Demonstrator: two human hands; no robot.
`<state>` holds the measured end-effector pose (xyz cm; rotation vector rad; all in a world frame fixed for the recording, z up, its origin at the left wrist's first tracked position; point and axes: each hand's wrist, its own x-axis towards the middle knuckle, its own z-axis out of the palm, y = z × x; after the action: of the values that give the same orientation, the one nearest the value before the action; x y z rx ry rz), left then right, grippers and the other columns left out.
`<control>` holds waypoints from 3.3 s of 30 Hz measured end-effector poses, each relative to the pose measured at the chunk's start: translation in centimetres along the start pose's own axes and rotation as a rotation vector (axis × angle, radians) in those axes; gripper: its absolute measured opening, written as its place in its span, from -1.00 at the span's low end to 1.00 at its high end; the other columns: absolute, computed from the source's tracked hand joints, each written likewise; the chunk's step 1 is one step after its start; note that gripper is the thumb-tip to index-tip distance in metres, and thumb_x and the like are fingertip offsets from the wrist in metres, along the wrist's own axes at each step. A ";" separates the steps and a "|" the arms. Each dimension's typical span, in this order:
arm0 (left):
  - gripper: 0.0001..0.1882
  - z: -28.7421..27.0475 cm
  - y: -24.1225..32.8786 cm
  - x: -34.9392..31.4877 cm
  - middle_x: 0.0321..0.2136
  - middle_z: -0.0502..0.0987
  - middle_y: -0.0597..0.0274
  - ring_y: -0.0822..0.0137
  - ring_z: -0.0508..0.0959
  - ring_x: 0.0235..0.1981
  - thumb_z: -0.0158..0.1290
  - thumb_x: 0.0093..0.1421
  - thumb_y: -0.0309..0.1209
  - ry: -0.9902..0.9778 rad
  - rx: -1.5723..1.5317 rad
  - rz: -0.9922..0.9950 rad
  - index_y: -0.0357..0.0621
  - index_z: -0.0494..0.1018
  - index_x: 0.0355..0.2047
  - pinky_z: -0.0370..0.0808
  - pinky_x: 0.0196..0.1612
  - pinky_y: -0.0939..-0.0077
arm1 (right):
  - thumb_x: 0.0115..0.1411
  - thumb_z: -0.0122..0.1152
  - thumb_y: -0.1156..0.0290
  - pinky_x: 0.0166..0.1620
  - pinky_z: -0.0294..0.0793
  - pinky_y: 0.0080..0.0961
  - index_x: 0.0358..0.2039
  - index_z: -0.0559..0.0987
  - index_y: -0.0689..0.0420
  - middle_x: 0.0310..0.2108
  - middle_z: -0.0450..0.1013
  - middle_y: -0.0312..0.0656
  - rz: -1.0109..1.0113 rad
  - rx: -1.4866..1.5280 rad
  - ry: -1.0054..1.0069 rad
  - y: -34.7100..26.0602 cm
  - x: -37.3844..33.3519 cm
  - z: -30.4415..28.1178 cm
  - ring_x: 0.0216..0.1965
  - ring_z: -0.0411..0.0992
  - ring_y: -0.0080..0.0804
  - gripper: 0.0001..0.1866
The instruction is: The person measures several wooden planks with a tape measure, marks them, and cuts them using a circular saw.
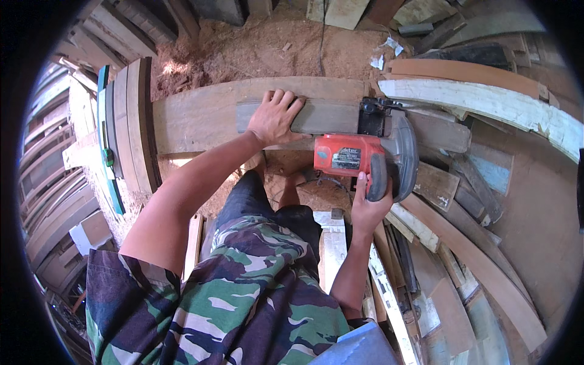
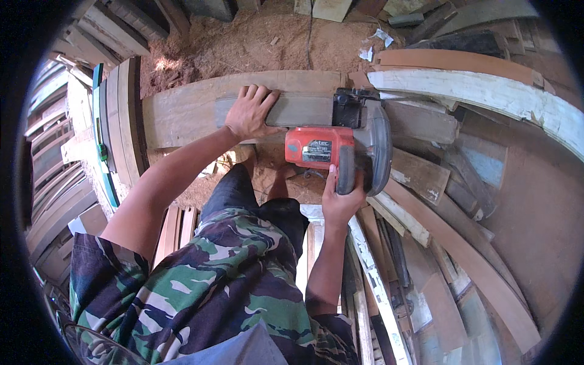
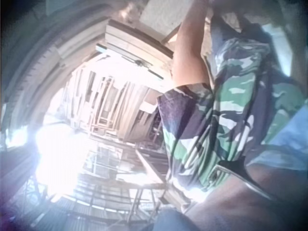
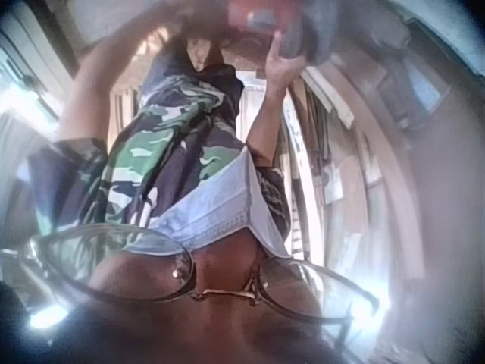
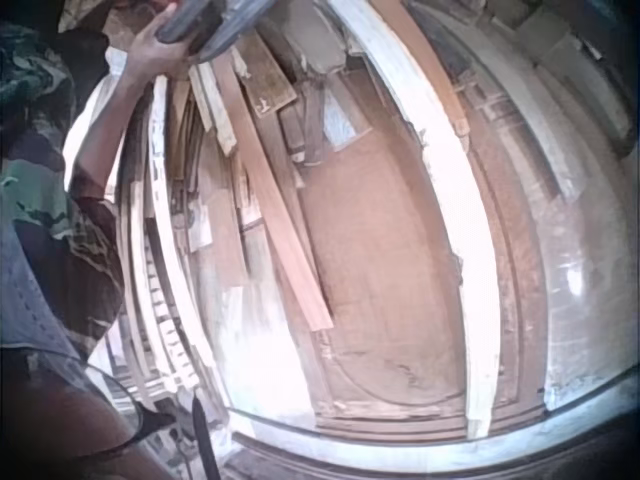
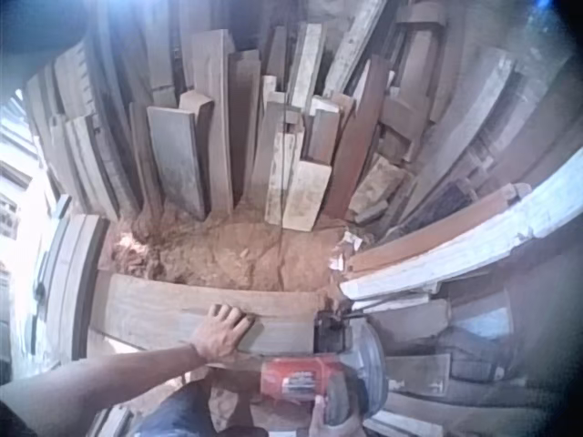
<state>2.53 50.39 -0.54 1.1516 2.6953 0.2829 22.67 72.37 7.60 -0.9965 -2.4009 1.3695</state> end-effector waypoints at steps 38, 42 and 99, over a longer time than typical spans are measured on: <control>-0.10 0.1 -0.3 -0.7 -0.02 0.45 0.08 0.06 0.40 0.13 0.33 -0.09 0.30 0.158 -0.106 0.062 -0.13 0.45 0.07 0.33 0.15 0.04 | 0.34 0.30 0.52 -0.43 0.46 -0.60 0.19 0.58 0.19 -0.12 0.60 -0.18 0.051 0.328 0.188 2.6 -1.5 -1.5 -0.38 0.50 -0.52 -0.59; -0.04 1.3 -0.6 -1.9 0.01 0.44 0.08 0.07 0.39 0.16 0.38 -0.13 0.30 0.160 -0.124 -0.017 -0.13 0.43 0.11 0.32 0.18 0.03 | 0.30 0.37 0.49 -0.54 0.41 -0.58 0.06 0.60 0.33 -0.31 0.60 -0.13 0.195 0.091 0.406 -0.2 -7.8 -6.9 -0.51 0.47 -0.51 -0.65; 0.18 -7.3 -32.0 -40.4 0.27 0.36 -0.04 -0.04 0.35 0.29 0.45 -0.06 0.17 0.428 -0.127 -1.383 -0.18 0.20 0.43 0.32 0.30 -0.04 | 0.27 0.31 0.37 -0.67 0.34 -0.47 -0.20 0.63 0.42 -0.59 0.44 -0.17 0.246 0.035 0.857 -6.2 -21.9 -11.9 -0.67 0.39 -0.42 -0.70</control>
<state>5.94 -1.43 2.72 -0.9855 2.9964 0.4399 42.01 64.32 22.42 -1.5111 -1.6437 0.7778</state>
